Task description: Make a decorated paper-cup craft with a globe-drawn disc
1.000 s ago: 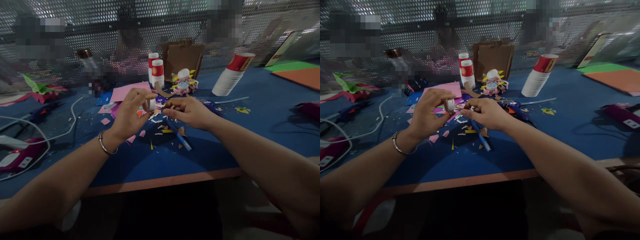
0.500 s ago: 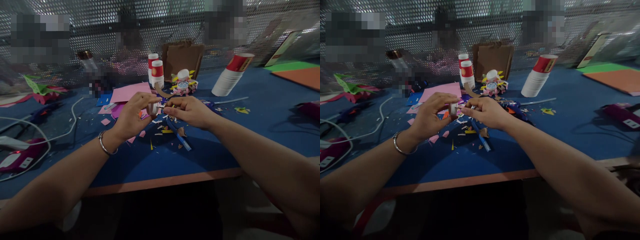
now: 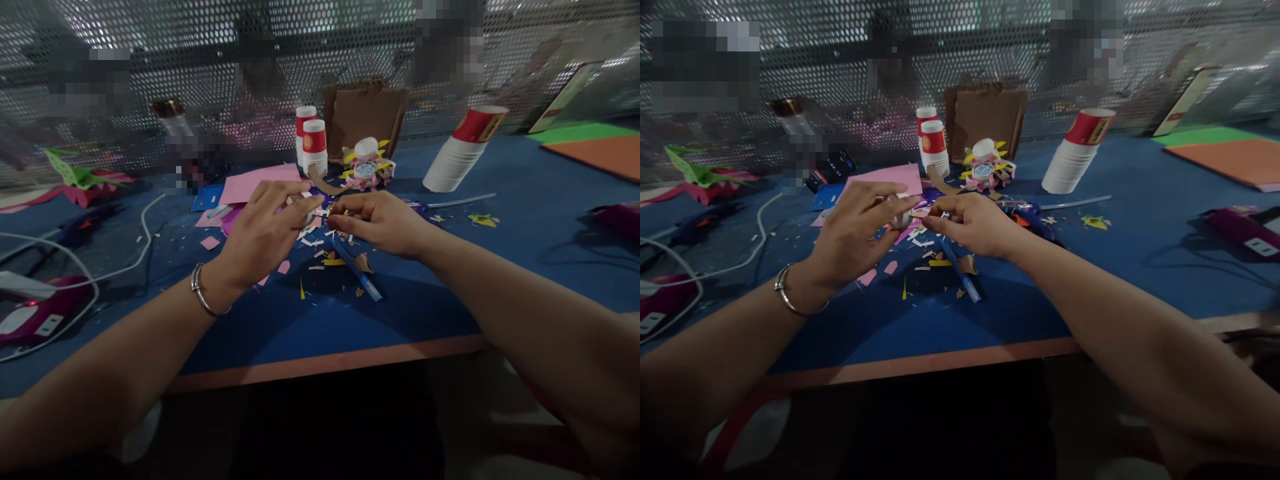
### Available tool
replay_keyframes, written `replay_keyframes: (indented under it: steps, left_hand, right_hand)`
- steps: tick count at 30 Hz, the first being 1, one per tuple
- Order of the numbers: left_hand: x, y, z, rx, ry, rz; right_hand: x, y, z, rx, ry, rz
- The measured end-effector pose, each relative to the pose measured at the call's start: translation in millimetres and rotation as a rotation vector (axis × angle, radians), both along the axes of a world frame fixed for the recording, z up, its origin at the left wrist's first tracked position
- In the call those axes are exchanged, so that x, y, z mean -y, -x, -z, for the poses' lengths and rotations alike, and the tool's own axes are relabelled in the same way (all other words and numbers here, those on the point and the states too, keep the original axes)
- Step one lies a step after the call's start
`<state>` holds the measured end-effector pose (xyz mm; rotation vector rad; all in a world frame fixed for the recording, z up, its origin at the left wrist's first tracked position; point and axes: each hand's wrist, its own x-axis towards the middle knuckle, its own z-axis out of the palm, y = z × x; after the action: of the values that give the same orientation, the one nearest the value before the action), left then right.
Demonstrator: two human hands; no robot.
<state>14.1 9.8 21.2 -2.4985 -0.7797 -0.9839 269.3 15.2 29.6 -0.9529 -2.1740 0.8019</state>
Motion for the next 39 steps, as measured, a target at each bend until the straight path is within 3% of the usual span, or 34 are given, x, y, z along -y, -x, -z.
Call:
replay_keyframes:
  steps: [4, 9, 15, 27, 39]
  left_hand:
    - [3, -2, -0.2, 0.003, 0.092, -0.056]
    - [-14, 2, 8.0, 0.261, 0.525, -0.015]
    - [-11, -7, 2.1, 0.274, 0.951, 0.032]
    - [14, -20, -10.6, 0.297, 1.183, 0.108]
    - [15, -17, -6.8, 0.368, 1.280, 0.256]
  right_hand:
    - [-1, 0, -0.5, 0.076, -0.035, 0.060]
    - [0, 1, 2.0, 0.093, -0.025, 0.119]
    - [1, 0, 4.6, -0.050, -0.003, 0.093]
    - [2, 9, 9.2, -0.152, 0.029, -0.098]
    - [12, 7, -8.0, -0.245, 0.237, -0.183]
